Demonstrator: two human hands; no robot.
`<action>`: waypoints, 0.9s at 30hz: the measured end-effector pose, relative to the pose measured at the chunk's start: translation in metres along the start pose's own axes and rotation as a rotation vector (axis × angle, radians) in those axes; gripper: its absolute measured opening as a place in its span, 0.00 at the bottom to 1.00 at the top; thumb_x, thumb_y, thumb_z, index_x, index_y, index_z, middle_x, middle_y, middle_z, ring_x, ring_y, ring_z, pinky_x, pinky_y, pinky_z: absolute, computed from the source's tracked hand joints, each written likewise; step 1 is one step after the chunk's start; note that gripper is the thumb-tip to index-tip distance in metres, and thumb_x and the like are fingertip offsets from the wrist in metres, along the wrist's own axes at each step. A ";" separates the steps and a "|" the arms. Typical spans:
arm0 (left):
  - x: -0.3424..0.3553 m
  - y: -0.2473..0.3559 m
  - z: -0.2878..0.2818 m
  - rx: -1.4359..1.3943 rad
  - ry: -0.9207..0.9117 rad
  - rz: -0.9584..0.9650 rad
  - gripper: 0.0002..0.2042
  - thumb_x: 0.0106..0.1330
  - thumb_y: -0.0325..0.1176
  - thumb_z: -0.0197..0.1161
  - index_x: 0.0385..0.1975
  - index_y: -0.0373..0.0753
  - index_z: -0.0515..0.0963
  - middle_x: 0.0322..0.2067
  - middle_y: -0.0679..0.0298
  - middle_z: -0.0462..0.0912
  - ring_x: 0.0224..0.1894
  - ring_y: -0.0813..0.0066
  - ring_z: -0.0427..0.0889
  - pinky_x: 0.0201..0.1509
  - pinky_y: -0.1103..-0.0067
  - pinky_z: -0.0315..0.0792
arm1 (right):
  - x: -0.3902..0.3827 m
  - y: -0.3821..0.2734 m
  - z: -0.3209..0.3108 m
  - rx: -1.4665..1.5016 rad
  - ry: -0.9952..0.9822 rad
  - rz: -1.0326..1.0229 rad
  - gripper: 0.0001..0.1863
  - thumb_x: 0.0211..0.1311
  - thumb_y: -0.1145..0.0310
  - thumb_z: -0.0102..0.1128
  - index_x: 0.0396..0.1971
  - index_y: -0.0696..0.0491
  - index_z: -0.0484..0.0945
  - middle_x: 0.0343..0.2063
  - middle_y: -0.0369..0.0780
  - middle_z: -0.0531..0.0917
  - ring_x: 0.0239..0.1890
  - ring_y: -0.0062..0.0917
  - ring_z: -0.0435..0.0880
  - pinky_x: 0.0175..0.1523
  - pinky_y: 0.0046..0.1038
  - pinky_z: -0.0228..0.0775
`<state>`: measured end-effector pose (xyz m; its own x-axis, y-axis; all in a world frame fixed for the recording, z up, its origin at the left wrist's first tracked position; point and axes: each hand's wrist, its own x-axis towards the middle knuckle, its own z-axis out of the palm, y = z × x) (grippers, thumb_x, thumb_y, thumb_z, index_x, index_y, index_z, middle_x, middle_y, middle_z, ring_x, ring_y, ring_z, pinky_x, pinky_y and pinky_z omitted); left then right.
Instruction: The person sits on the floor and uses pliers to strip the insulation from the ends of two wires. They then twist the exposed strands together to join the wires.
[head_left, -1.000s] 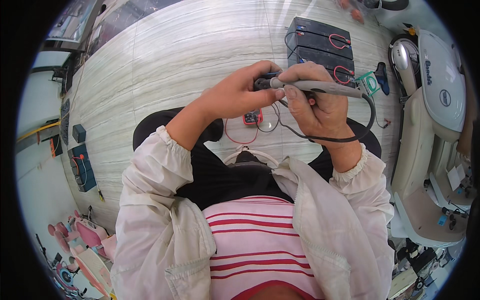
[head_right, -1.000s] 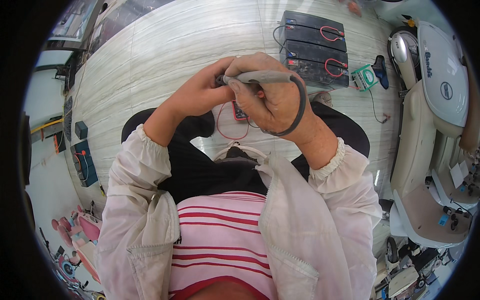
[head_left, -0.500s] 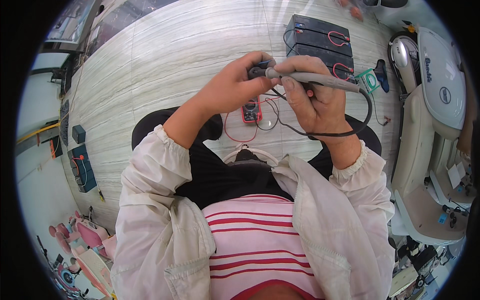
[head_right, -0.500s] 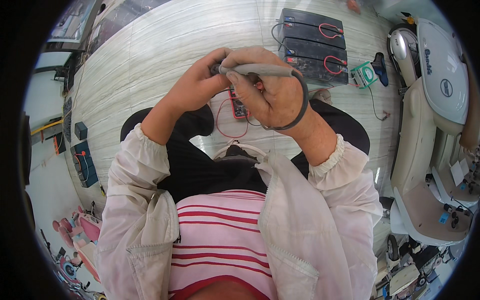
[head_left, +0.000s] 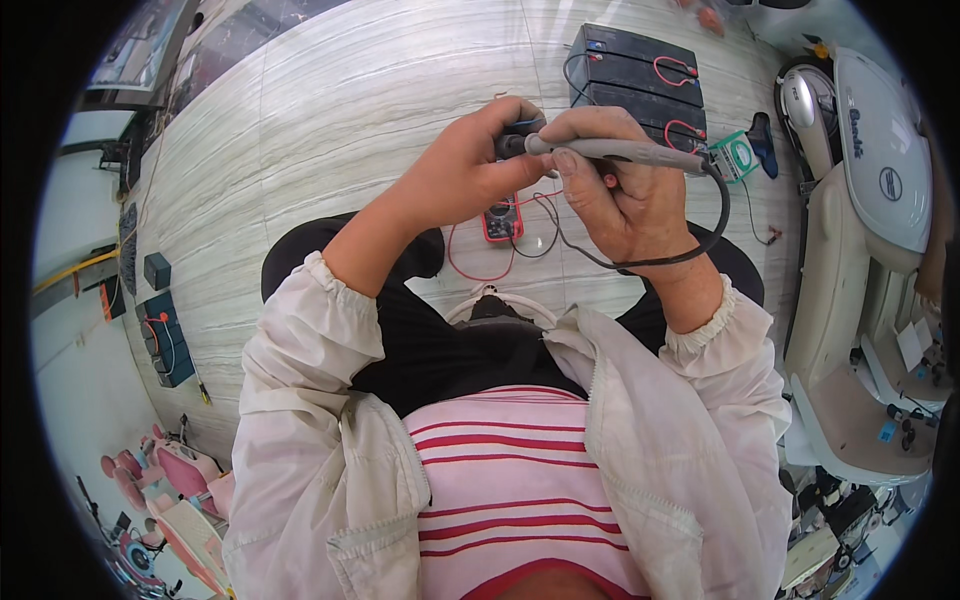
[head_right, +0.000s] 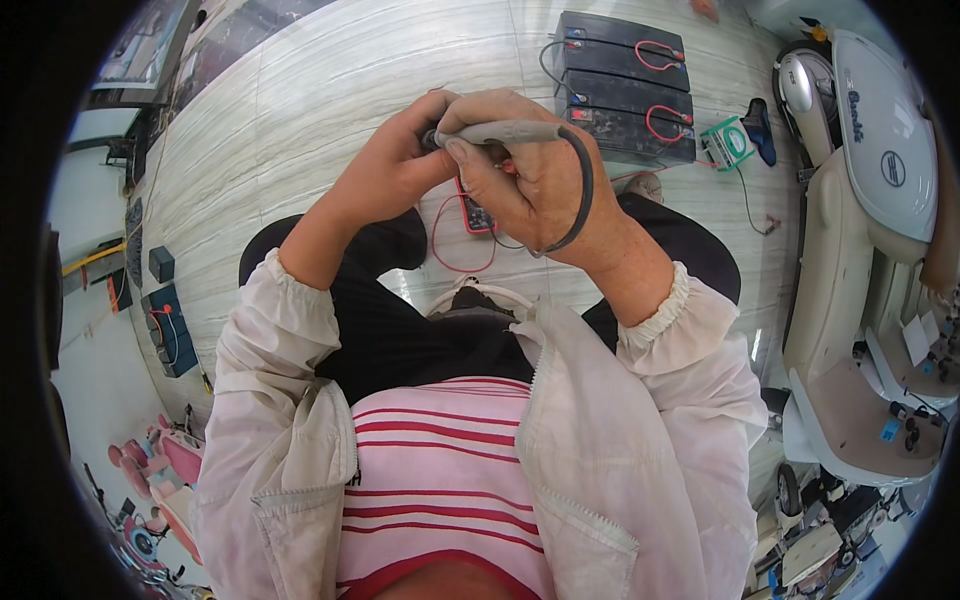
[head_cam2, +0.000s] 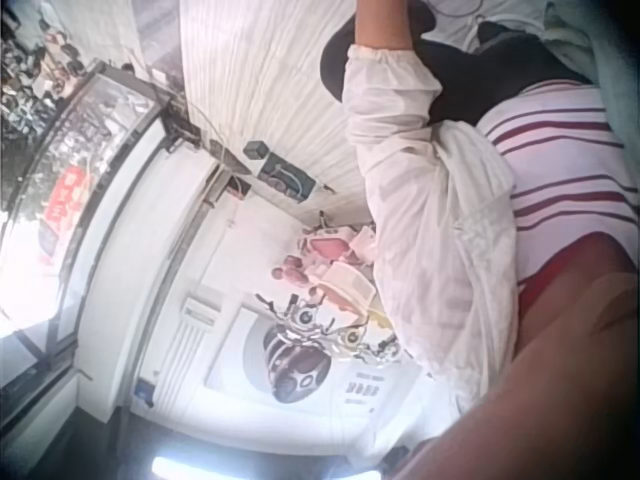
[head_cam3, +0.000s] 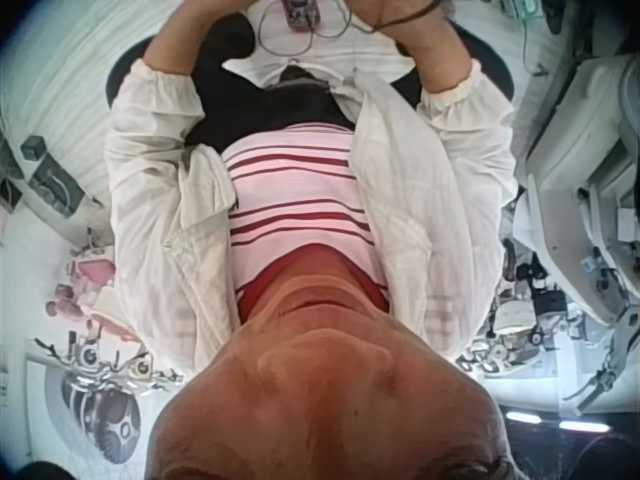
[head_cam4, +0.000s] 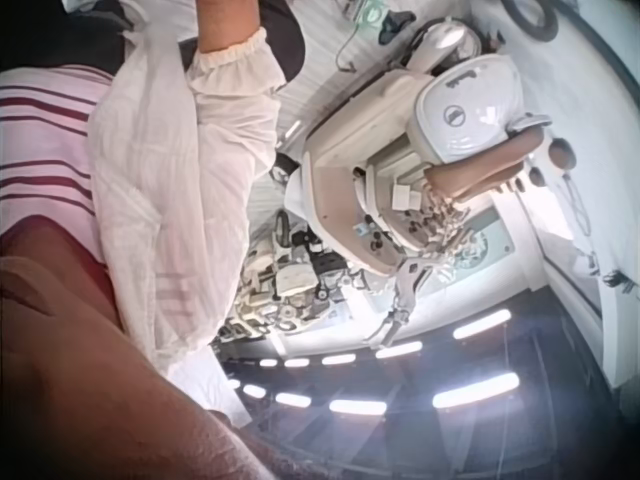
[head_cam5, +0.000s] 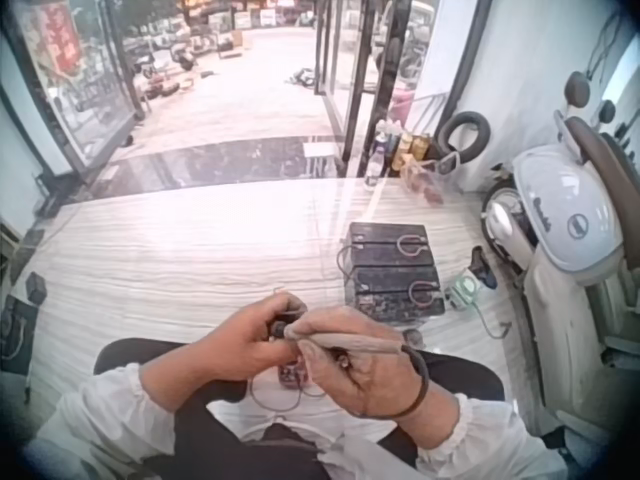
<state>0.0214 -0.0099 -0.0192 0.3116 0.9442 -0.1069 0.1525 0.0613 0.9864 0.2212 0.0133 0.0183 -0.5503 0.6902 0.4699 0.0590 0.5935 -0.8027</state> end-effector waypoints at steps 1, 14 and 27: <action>0.000 0.001 -0.001 -0.021 -0.023 -0.030 0.13 0.68 0.32 0.63 0.48 0.36 0.72 0.34 0.71 0.74 0.37 0.84 0.70 0.42 0.83 0.68 | 0.000 0.000 0.000 0.000 0.008 -0.005 0.06 0.65 0.76 0.60 0.40 0.59 0.78 0.40 0.40 0.83 0.29 0.22 0.81 0.34 0.23 0.74; 0.001 -0.004 0.000 -0.011 0.050 0.065 0.18 0.68 0.42 0.67 0.47 0.35 0.73 0.27 0.71 0.72 0.28 0.85 0.68 0.31 0.83 0.66 | 0.003 -0.002 -0.001 -0.015 0.015 0.009 0.06 0.66 0.75 0.59 0.40 0.59 0.78 0.40 0.40 0.83 0.28 0.22 0.80 0.34 0.23 0.73; 0.002 -0.003 -0.003 0.050 0.072 0.074 0.15 0.69 0.38 0.65 0.47 0.35 0.74 0.29 0.70 0.75 0.31 0.85 0.70 0.35 0.83 0.68 | 0.003 -0.002 -0.003 0.010 0.006 0.049 0.06 0.65 0.75 0.59 0.40 0.59 0.78 0.41 0.40 0.83 0.27 0.22 0.79 0.33 0.23 0.73</action>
<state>0.0191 -0.0071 -0.0219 0.2555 0.9666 -0.0225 0.1786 -0.0243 0.9836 0.2217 0.0151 0.0219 -0.5415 0.7209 0.4325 0.0769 0.5549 -0.8284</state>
